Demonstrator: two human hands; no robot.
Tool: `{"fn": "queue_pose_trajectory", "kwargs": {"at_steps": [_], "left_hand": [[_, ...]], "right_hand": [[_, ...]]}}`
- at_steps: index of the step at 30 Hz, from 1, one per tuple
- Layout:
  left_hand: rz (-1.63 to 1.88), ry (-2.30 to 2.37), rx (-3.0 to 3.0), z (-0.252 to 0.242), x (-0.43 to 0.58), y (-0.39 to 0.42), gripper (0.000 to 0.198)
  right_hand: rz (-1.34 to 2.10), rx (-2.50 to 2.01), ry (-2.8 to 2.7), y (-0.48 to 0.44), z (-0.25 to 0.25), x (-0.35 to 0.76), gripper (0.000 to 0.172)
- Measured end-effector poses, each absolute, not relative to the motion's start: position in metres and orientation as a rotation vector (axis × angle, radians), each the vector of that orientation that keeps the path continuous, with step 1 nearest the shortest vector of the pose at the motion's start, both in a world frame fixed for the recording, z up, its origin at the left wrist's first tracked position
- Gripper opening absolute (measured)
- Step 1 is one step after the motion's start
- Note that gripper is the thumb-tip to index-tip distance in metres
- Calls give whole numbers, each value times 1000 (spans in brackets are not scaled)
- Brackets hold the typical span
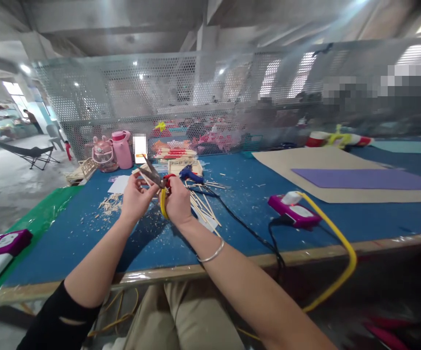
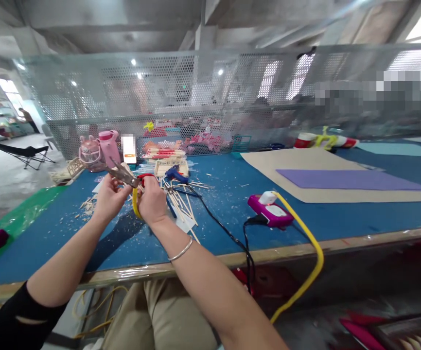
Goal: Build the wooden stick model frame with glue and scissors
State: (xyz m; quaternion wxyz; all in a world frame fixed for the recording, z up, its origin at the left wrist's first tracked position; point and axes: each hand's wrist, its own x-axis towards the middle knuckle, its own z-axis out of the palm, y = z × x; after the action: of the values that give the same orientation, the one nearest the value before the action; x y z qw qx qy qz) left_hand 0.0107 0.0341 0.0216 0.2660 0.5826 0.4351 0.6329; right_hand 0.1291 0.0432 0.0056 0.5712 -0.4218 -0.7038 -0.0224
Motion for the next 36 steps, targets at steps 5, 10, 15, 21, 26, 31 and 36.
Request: {"fn": "queue_pose_trajectory", "kwargs": {"at_steps": [5, 10, 15, 21, 26, 31, 36], "left_hand": [[1711, 1526, 1706, 19, 10, 32, 26], [1749, 1577, 1834, 22, -1, 34, 35], [2224, 1292, 1083, 27, -37, 54, 34], [2268, 1287, 674, 27, -67, 71, 29], [1484, 1209, 939, 20, -40, 62, 44], [1257, 1106, 987, 25, -32, 52, 59], [1542, 855, 1013, 34, -42, 52, 29]], "right_hand": [[-54, -967, -1674, 41, 5, 127, 14], [65, -1102, -1624, 48, 6, 134, 17], [272, -1149, -1456, 66, 6, 148, 18], [710, -1002, -1089, 73, 14, 150, 13], [956, -891, -1016, 68, 21, 143, 13], [1114, -822, -970, 67, 23, 144, 21], [1264, -808, -916, 65, 28, 147, 16]]}}
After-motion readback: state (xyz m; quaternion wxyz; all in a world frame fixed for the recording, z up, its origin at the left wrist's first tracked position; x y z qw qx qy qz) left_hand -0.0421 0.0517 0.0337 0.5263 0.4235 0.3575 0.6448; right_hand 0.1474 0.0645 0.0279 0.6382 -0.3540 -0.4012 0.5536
